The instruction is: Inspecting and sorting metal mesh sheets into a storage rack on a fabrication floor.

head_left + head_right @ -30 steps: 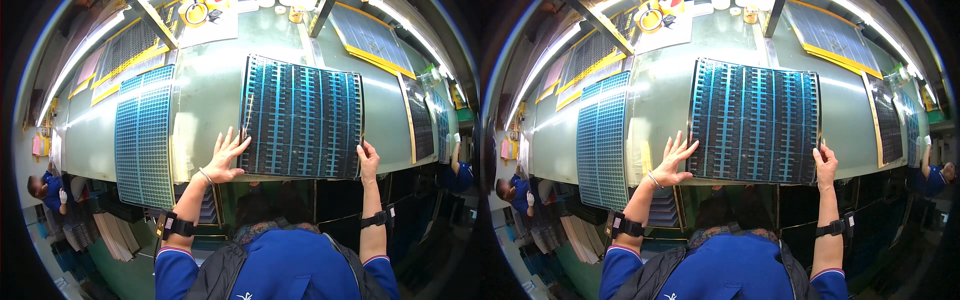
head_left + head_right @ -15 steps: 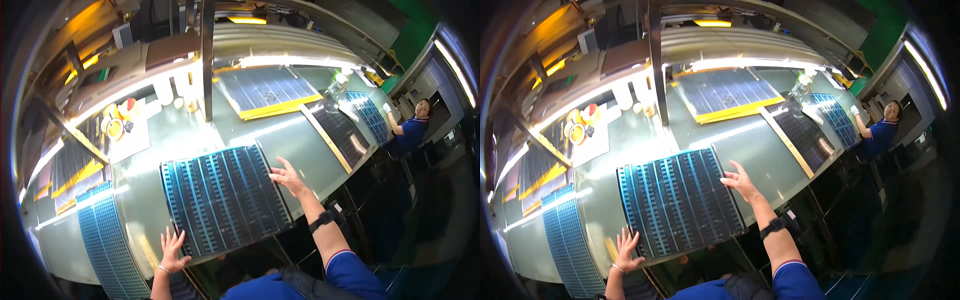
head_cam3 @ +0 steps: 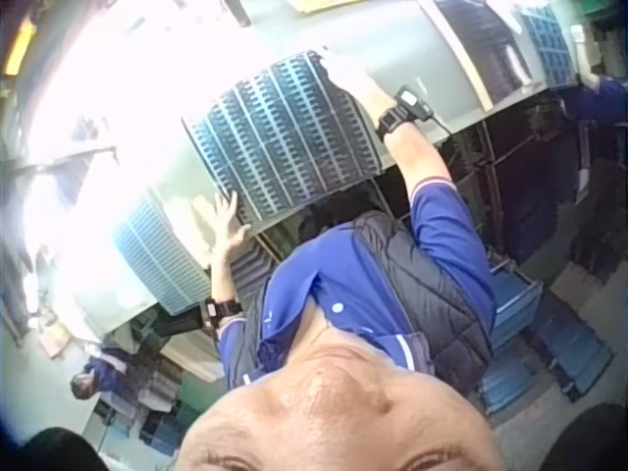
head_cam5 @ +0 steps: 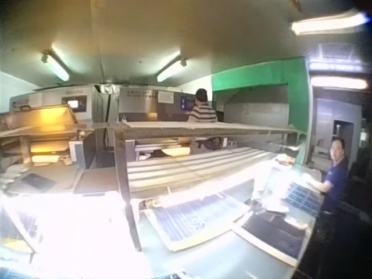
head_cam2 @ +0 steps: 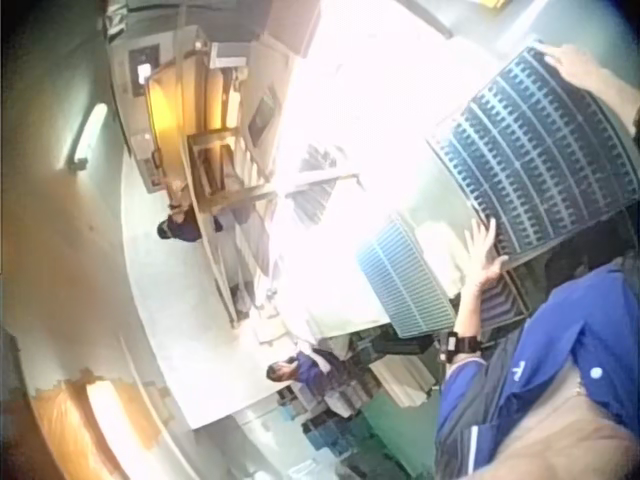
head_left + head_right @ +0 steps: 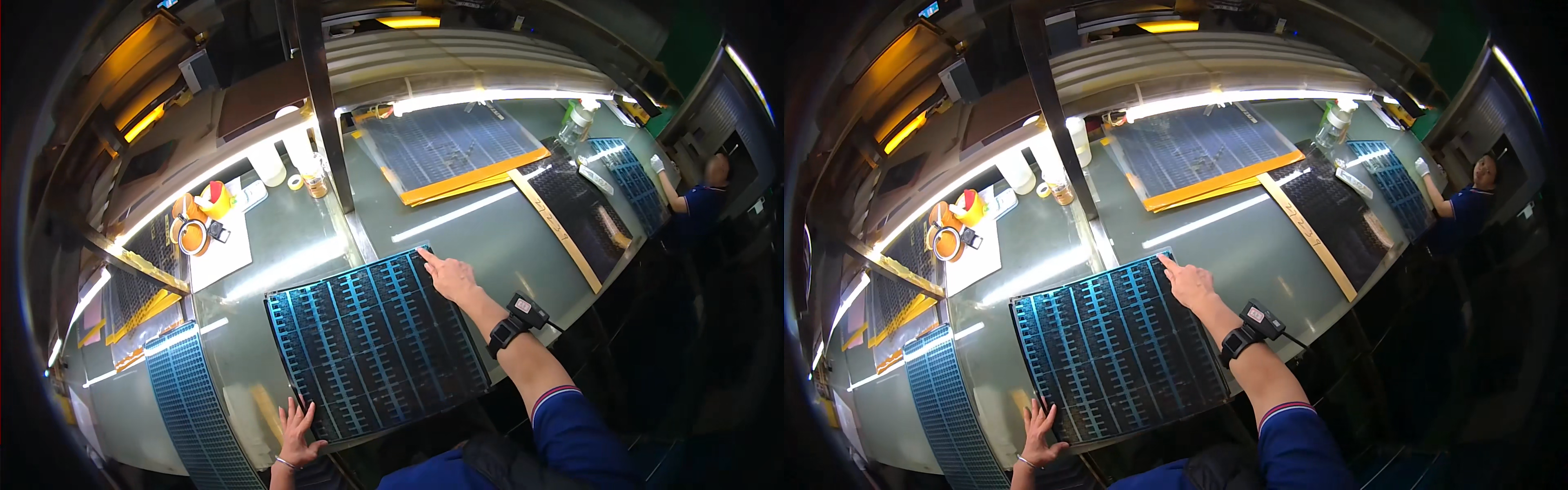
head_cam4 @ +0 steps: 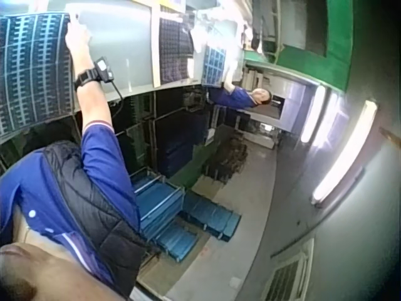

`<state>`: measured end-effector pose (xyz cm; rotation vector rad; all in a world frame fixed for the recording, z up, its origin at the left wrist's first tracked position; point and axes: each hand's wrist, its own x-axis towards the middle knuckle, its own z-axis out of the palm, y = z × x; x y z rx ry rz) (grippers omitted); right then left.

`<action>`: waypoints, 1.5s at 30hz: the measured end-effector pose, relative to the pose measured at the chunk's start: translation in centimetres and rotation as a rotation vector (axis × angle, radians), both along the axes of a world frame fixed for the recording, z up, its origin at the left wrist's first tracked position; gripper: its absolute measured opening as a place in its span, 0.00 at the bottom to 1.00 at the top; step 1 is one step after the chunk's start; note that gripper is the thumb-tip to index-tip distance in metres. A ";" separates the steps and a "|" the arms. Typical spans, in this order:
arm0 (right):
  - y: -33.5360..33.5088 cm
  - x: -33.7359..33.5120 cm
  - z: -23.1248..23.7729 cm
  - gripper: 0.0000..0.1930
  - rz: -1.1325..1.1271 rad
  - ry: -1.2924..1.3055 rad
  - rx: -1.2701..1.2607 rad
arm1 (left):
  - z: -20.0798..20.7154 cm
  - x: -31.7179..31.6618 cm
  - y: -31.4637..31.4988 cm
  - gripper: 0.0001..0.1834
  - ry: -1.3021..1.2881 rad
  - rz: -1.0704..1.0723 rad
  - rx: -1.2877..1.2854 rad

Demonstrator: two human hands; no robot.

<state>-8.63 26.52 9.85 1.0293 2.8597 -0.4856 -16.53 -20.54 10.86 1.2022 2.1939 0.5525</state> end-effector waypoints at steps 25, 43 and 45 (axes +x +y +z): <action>-2.7 -1.8 -3.6 0.27 0.098 0.312 0.325 | 1.4 5.5 3.1 0.32 0.452 0.070 -0.192; -4.6 12.9 -2.0 0.50 0.194 0.192 0.010 | -6.9 -12.8 16.4 0.25 0.723 0.448 0.193; -6.2 18.0 -0.4 0.55 0.158 0.099 -0.096 | -6.3 -12.9 15.9 0.25 0.769 0.466 0.167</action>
